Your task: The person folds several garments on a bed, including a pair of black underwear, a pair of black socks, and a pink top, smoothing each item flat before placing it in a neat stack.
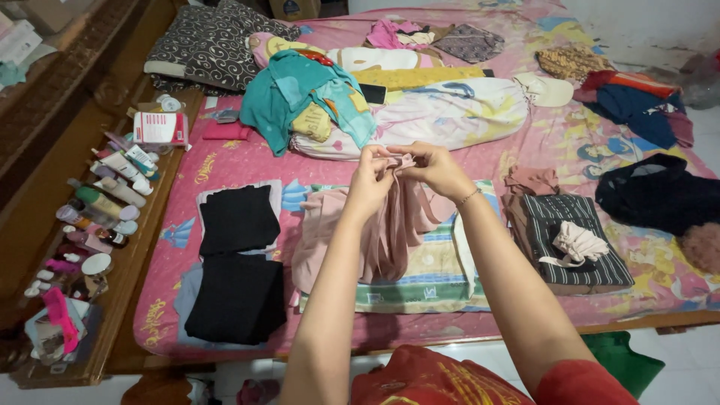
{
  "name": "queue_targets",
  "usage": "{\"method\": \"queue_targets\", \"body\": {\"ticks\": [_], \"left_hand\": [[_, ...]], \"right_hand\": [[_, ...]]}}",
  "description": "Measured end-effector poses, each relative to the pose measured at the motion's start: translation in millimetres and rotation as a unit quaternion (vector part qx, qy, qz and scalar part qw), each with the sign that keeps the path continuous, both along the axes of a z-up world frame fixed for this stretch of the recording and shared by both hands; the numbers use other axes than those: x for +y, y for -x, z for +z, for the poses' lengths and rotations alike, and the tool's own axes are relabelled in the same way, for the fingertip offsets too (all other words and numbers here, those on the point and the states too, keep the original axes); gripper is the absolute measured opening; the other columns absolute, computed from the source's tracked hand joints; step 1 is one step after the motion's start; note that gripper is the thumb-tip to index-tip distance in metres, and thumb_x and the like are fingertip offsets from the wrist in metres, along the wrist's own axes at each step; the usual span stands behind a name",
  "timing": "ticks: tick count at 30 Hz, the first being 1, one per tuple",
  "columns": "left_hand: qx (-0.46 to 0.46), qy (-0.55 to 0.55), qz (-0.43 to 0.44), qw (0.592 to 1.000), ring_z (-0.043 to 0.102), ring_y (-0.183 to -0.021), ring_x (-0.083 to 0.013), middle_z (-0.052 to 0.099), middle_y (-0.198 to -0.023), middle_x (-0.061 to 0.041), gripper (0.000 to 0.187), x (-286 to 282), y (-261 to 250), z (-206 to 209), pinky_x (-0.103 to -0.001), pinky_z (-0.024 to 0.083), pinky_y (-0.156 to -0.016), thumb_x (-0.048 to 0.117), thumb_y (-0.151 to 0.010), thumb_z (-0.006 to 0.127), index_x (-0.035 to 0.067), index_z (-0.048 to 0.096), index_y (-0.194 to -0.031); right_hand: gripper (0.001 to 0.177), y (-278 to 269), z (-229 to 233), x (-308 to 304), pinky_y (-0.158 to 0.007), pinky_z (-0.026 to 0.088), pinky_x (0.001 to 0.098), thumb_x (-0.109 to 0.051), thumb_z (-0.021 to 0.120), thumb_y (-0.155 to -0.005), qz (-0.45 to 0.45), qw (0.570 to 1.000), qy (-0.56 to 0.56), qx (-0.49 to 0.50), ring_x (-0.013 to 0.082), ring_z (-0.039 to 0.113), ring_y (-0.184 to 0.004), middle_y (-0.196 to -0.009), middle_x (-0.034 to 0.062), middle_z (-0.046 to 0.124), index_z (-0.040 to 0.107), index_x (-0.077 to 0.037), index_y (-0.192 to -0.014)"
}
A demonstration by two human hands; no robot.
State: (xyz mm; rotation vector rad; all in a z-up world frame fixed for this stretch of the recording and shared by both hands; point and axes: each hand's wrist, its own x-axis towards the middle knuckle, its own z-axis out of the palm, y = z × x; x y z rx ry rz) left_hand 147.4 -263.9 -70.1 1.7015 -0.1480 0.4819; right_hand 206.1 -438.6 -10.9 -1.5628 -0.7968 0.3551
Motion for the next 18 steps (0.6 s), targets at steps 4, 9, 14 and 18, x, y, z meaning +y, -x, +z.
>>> {"method": "queue_targets", "body": {"ticks": [4, 9, 14, 18], "left_hand": [[-0.108, 0.066, 0.002, 0.992, 0.063, -0.101, -0.0131, 0.057, -0.111, -0.009, 0.044, 1.0, -8.6, -5.8, -0.027, 0.054, -0.087, -0.011, -0.089, 0.069, 0.005, 0.041, -0.119], [-0.025, 0.194, 0.006, 0.981, 0.062, -0.076, -0.011, 0.065, -0.093, -0.007, 0.045, 5.9, -12.0, -6.7, -0.025, 0.049, -0.067, -0.003, -0.088, 0.071, 0.008, 0.042, -0.12], [-0.016, 0.162, 0.014, 0.986, 0.058, -0.068, -0.0072, 0.067, -0.08, -0.003, 0.028, 2.6, -5.8, 2.6, -0.024, 0.044, -0.062, 0.005, -0.093, 0.071, 0.005, 0.054, -0.115], [-0.013, 0.026, 0.069, 0.997, 0.053, -0.066, -0.0047, 0.07, -0.074, -0.002, 0.021, -7.9, 6.8, 18.9, -0.022, 0.043, -0.062, 0.008, -0.096, 0.07, 0.005, 0.052, -0.108]], "right_hand": [[0.052, -6.0, -4.6, -3.5, -0.073, 0.052, 0.022, 0.002, 0.074, -0.08, -0.002, 1.0, 0.025, -0.005, 0.0046, 0.058, -0.083, -0.103, -0.0039, 0.067, 0.068, -0.01, -0.13], [0.022, -5.7, -3.8, -8.2, -0.072, 0.053, 0.0194, -0.007, 0.072, -0.091, -0.03, 0.998, 0.019, 0.046, 0.0025, 0.066, -0.084, -0.097, -0.0025, 0.074, 0.075, -0.007, -0.113], [0.021, 1.2, 1.3, -9.4, -0.062, 0.045, 0.0187, -0.012, 0.072, -0.094, -0.047, 0.998, 0.037, -0.036, 0.0008, 0.054, -0.073, -0.094, -0.0046, 0.071, 0.077, -0.01, -0.113], [0.037, 5.1, 4.3, -5.0, -0.06, 0.043, 0.0192, -0.013, 0.075, -0.088, -0.056, 0.996, 0.027, -0.057, 0.0017, 0.047, -0.068, -0.09, -0.0057, 0.06, 0.07, -0.013, -0.125]]}}
